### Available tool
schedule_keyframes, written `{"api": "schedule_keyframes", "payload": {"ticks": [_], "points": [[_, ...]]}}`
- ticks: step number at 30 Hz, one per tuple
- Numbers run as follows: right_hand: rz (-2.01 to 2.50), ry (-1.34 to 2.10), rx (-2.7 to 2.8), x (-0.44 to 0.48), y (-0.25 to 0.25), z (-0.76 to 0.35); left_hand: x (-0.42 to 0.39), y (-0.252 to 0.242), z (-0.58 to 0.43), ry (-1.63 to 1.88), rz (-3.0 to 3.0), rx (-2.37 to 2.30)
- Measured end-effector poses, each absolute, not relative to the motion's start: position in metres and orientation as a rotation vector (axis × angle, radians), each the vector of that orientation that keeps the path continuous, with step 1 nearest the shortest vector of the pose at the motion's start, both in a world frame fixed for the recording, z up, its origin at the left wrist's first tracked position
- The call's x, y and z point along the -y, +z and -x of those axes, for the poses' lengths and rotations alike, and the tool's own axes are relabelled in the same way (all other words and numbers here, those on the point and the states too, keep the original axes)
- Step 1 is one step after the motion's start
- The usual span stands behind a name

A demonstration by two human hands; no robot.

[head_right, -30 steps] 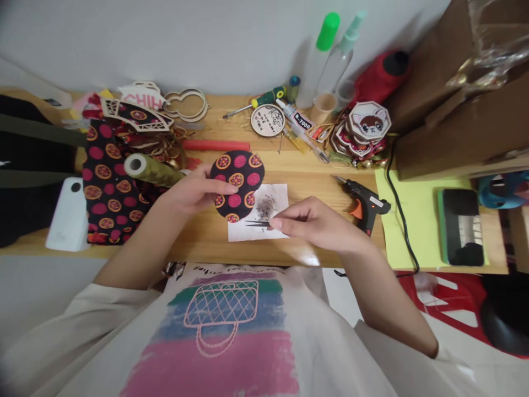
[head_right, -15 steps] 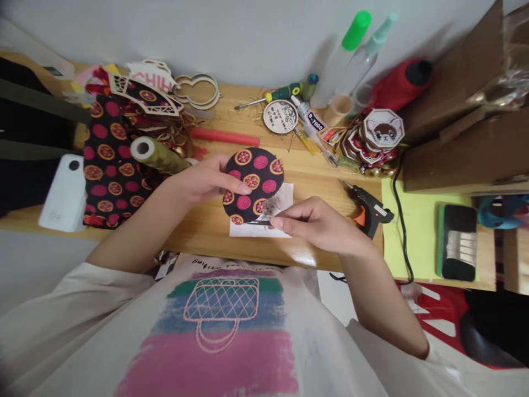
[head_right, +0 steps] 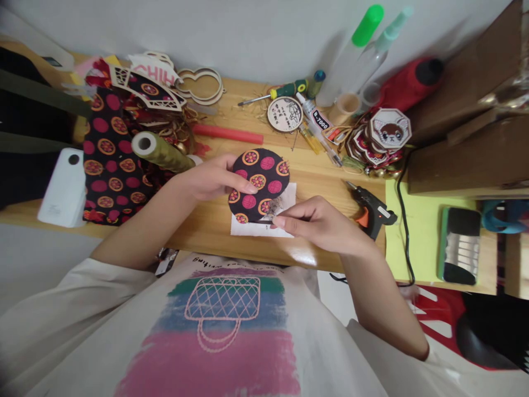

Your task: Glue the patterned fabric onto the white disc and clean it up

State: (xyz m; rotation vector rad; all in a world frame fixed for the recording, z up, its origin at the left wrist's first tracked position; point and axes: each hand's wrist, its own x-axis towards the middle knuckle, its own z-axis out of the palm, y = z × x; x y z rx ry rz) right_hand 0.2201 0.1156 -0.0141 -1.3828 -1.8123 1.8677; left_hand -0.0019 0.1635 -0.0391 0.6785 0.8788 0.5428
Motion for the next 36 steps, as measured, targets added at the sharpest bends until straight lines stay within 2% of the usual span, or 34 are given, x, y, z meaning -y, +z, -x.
{"api": "schedule_keyframes", "payload": {"ticks": [28,36], "points": [[1.375,1.951,1.842,-0.124,-0.021,-0.220,-0.171,-0.049,0.004,0.449,-0.776,-0.831],[1.385,1.828,1.873,-0.123,-0.023,-0.225,-0.174,-0.050,0.004,0.467,-0.768,-0.825]]}}
